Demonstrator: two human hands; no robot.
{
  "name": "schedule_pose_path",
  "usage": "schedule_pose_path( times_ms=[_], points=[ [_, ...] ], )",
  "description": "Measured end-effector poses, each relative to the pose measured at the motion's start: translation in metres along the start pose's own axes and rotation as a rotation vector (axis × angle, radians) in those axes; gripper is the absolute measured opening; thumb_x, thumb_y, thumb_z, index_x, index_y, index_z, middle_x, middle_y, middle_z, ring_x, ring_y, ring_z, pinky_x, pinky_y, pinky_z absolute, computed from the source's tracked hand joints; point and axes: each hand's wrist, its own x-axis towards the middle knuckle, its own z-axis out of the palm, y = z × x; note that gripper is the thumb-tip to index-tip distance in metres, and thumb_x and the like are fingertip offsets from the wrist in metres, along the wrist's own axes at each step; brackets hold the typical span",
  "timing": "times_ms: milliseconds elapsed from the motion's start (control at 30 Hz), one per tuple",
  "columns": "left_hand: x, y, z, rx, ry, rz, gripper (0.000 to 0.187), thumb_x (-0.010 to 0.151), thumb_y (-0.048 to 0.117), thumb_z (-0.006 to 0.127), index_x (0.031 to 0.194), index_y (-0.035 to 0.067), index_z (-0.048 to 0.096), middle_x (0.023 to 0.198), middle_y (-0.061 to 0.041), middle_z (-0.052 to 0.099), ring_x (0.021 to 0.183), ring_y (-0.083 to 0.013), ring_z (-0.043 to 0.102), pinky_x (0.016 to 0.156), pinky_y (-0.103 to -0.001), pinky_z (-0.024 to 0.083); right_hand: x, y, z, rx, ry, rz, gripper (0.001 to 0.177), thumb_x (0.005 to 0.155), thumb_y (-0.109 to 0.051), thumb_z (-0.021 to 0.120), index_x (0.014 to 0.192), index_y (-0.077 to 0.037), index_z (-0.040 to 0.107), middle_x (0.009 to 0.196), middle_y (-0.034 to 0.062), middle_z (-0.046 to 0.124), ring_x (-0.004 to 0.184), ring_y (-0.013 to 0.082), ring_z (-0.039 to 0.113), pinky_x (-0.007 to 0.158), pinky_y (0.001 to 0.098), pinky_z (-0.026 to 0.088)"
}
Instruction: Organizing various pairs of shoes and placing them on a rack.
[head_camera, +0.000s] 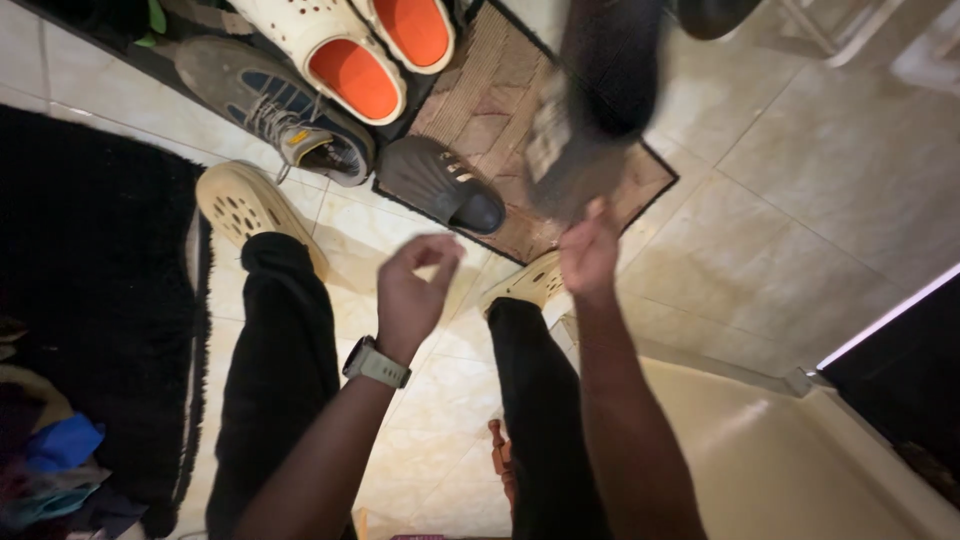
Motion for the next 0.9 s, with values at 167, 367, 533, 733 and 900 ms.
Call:
schedule_pose_path(
  times_ms=[167,367,533,733,900],
  points=[
    [0.017,0.034,-0.029,-0.468,0.305,0.012,0.031,0.094,0.013,0.078,0.122,0.006,0.065,0.108,-0.003,0.070,0.097,-0.0089,0.066,0.089,-0.024,0.056,-0.027,0.029,0.121,-0.203,0.204,0.364,0.046,0.092,-0.008,0.064,0.137,-0.003,0.054,0.124,0.0035,0.067,0.108,0.0154,0.065,0.096,0.0316,0.049],
    [0.004,0.051,-0.048,-0.147,0.509,0.293,0.037,0.087,0.006,0.087,0.118,0.003,0.066,0.109,-0.006,0.066,0.099,-0.0159,0.065,0.090,-0.029,0.054,-0.059,0.031,0.026,-0.237,-0.029,0.688,0.053,0.100,-0.006,0.069,0.147,0.002,0.046,0.121,0.0066,0.065,0.114,0.0180,0.061,0.105,0.0364,0.047],
    [-0.008,0.059,-0.038,0.007,0.450,0.392,0.038,0.079,0.002,0.090,0.112,0.002,0.071,0.104,-0.008,0.068,0.097,-0.0204,0.068,0.087,-0.032,0.056,-0.008,0.018,0.103,-0.443,-0.195,0.569,0.064,0.101,-0.019,0.071,0.155,-0.005,0.039,0.139,-0.0046,0.055,0.127,0.0123,0.058,0.106,0.0366,0.051],
    [-0.002,0.053,-0.042,0.041,0.525,0.426,0.039,0.075,-0.004,0.085,0.111,0.002,0.070,0.104,-0.010,0.066,0.099,-0.0225,0.067,0.087,-0.033,0.055,0.020,0.031,0.162,-0.818,0.320,0.639,0.050,0.098,-0.030,0.067,0.138,-0.001,0.056,0.119,0.0065,0.069,0.104,0.0156,0.068,0.092,0.0328,0.055],
    [0.006,0.044,-0.046,-0.055,0.629,0.310,0.035,0.077,0.000,0.089,0.106,0.001,0.069,0.099,-0.008,0.066,0.093,-0.0182,0.067,0.086,-0.030,0.055,0.004,0.037,0.207,-0.803,0.273,0.435,0.039,0.106,-0.028,0.063,0.131,0.002,0.062,0.117,0.0083,0.069,0.100,0.0128,0.066,0.085,0.0287,0.056]
  ],
)
